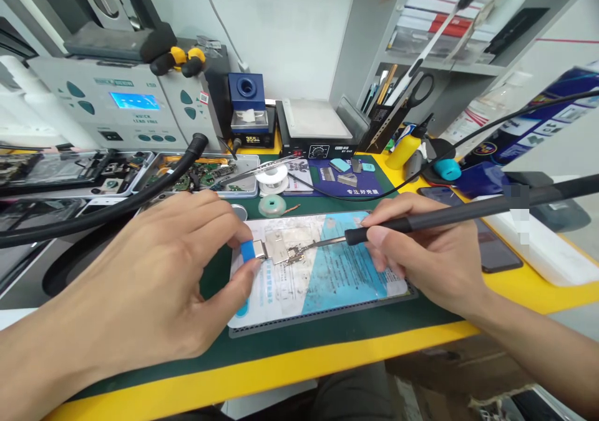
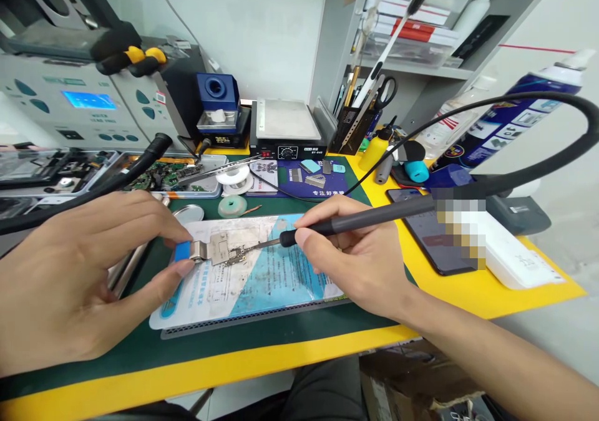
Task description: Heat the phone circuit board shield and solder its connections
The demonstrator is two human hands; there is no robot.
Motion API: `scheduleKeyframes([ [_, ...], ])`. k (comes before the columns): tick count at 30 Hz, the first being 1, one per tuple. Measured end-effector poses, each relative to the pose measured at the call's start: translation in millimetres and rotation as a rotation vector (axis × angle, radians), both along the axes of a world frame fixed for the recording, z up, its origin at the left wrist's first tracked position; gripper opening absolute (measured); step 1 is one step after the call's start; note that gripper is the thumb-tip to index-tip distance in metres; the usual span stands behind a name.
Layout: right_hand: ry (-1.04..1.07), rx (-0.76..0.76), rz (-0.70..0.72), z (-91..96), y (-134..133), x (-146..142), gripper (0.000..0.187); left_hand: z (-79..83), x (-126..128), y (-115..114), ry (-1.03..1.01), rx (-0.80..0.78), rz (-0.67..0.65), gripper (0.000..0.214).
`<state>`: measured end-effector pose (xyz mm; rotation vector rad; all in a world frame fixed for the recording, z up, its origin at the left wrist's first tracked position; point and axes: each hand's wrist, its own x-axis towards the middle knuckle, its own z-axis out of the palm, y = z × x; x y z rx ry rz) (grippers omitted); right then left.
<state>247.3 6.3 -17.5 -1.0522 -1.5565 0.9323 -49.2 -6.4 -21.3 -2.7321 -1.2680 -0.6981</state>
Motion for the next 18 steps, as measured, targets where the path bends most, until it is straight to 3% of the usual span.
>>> scheduleKeyframes([
  [6,0.057,-0.138,0.047,-6.4,4.6,8.7,0.006,-0.5,-2.0,-0.6,-0.004,0.011,0.002,0.014],
  [10,0.114,-0.243,0.016,-5.0,8.0,7.5,0.012,-0.2,-0.3,-1.0,-0.008,-0.003,-0.003,0.015],
  [18,0.145,-0.288,-0.042,-1.7,12.4,1.0,0.016,5.6,3.5,-4.3,0.024,-0.025,0.01,0.012],
])
